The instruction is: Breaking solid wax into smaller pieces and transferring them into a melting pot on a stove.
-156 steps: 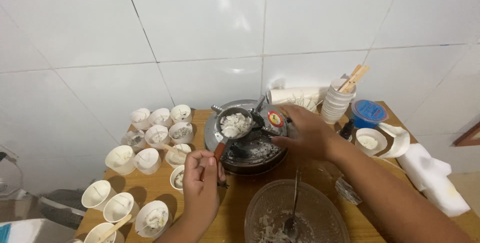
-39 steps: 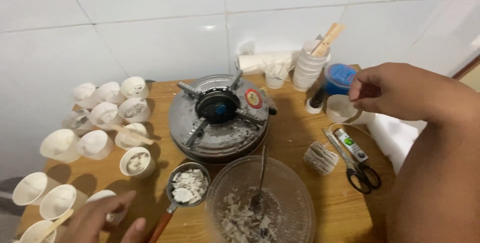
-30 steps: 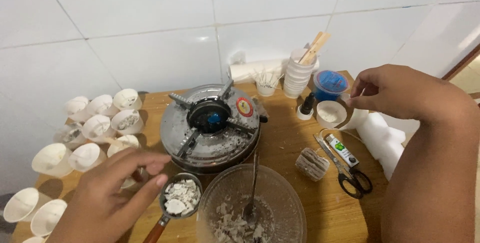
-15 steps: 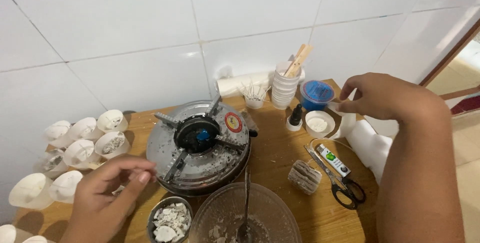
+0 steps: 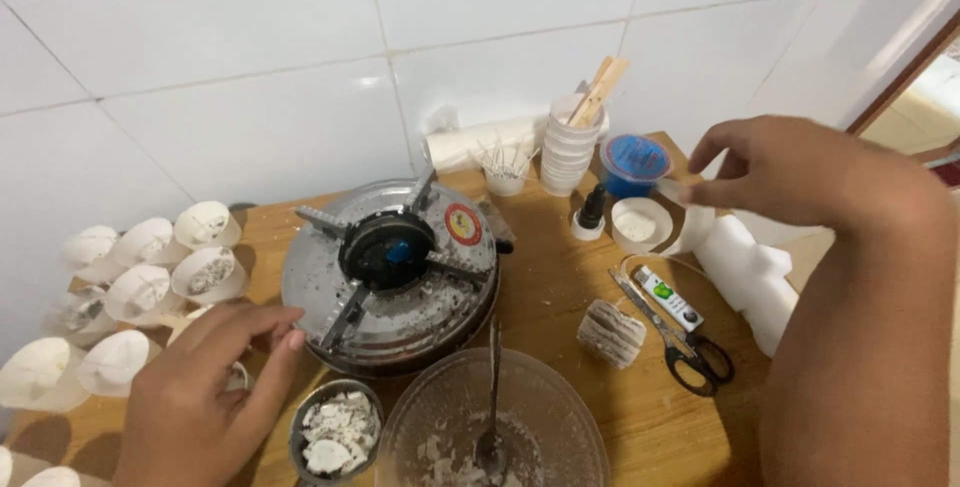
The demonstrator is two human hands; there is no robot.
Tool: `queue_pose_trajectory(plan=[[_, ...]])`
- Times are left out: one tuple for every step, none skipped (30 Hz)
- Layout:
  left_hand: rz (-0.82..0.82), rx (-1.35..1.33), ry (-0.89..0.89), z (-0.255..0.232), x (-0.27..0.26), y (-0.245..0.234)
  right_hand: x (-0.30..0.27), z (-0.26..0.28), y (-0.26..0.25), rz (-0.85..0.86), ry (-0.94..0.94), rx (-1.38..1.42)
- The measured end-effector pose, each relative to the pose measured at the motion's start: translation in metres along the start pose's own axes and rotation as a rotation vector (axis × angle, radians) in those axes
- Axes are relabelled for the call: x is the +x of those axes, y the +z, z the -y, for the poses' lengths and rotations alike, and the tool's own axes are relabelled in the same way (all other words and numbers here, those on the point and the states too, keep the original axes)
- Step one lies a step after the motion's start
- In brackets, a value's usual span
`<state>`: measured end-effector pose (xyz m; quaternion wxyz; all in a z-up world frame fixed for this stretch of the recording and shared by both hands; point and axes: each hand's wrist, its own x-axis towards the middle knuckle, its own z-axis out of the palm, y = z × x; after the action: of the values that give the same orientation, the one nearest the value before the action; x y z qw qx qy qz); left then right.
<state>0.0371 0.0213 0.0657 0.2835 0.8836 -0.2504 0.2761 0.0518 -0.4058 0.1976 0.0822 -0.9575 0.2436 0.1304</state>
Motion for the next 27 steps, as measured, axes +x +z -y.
queue_pose_trajectory(plan=[[0.036, 0.046, -0.002, 0.002, -0.001, 0.0, 0.01, -0.008, 0.003, -0.033, -0.031, -0.048], [0.071, 0.091, -0.004, 0.005, -0.002, 0.0, 0.02, -0.015, 0.007, -0.066, -0.064, -0.096], [0.079, 0.089, -0.022, 0.006, -0.002, 0.002, 0.021, -0.015, 0.01, -0.052, -0.07, -0.108], [0.086, 0.118, 0.016, 0.007, -0.004, 0.003, 0.023, -0.015, 0.013, -0.079, -0.065, -0.15], [0.096, 0.151, 0.049, 0.009, -0.005, 0.002, 0.027, -0.012, 0.018, -0.102, -0.068, -0.191], [0.107, 0.155, 0.027, 0.008, -0.008, 0.004, 0.023, -0.007, 0.023, -0.084, -0.081, -0.202], [0.091, 0.153, 0.049, 0.008, -0.008, 0.004, 0.02, -0.001, 0.026, -0.096, -0.128, -0.206], [0.075, 0.152, 0.071, 0.007, -0.008, 0.003, 0.017, 0.005, 0.029, -0.107, -0.175, -0.208], [0.076, 0.163, 0.06, 0.008, -0.007, 0.0, 0.012, 0.012, 0.033, -0.103, -0.19, -0.209], [0.102, 0.206, 0.015, 0.008, -0.007, -0.003, 0.007, 0.018, 0.037, -0.091, -0.224, -0.253], [0.126, 0.248, -0.03, 0.009, -0.007, -0.006, 0.002, 0.024, 0.041, -0.081, -0.258, -0.298], [0.125, 0.259, -0.042, 0.012, -0.009, -0.011, -0.004, 0.025, 0.045, -0.079, -0.274, -0.3], [0.102, 0.307, -0.079, 0.015, -0.009, -0.017, -0.008, 0.028, 0.047, -0.058, -0.332, -0.278], [0.08, 0.356, -0.115, 0.018, -0.008, -0.024, -0.013, 0.032, 0.049, -0.036, -0.389, -0.257], [0.071, 0.38, -0.129, 0.02, -0.008, -0.034, 0.001, 0.018, 0.063, -0.039, -0.418, -0.255], [0.061, 0.378, -0.19, 0.022, -0.008, -0.043, 0.015, 0.004, 0.077, -0.124, -0.595, -0.129], [0.052, 0.378, -0.253, 0.023, -0.008, -0.052, 0.031, -0.008, 0.092, -0.207, -0.764, 0.025], [0.044, 0.403, -0.269, 0.024, -0.007, -0.061, 0.052, -0.02, 0.113, -0.204, -0.795, 0.031], [0.077, 0.398, -0.375, 0.024, -0.006, -0.068, 0.073, -0.033, 0.132, -0.175, -0.906, 0.208], [0.109, 0.39, -0.482, 0.024, -0.005, -0.074, 0.095, -0.045, 0.151, -0.139, -1.013, 0.391], [0.102, 0.401, -0.497, 0.026, -0.005, -0.077, 0.118, -0.056, 0.167, -0.13, -1.031, 0.39], [0.173, 0.439, -0.54, 0.027, -0.005, -0.079, 0.142, -0.066, 0.183, -0.168, -1.05, 0.431], [0.246, 0.472, -0.581, 0.028, -0.004, -0.081, 0.165, -0.079, 0.199, -0.205, -1.063, 0.473], [0.242, 0.48, -0.595, 0.029, -0.006, -0.082, 0.186, -0.086, 0.218, -0.197, -1.078, 0.473], [0.273, 0.469, -0.661, 0.031, -0.005, -0.082, 0.207, -0.095, 0.237, -0.161, -1.058, 0.647], [0.303, 0.458, -0.728, 0.031, -0.004, -0.083, 0.228, -0.104, 0.255, -0.121, -1.033, 0.82], [0.3, 0.461, -0.732, 0.035, -0.005, -0.085, 0.228, -0.099, 0.246, -0.119, -1.039, 0.821]])
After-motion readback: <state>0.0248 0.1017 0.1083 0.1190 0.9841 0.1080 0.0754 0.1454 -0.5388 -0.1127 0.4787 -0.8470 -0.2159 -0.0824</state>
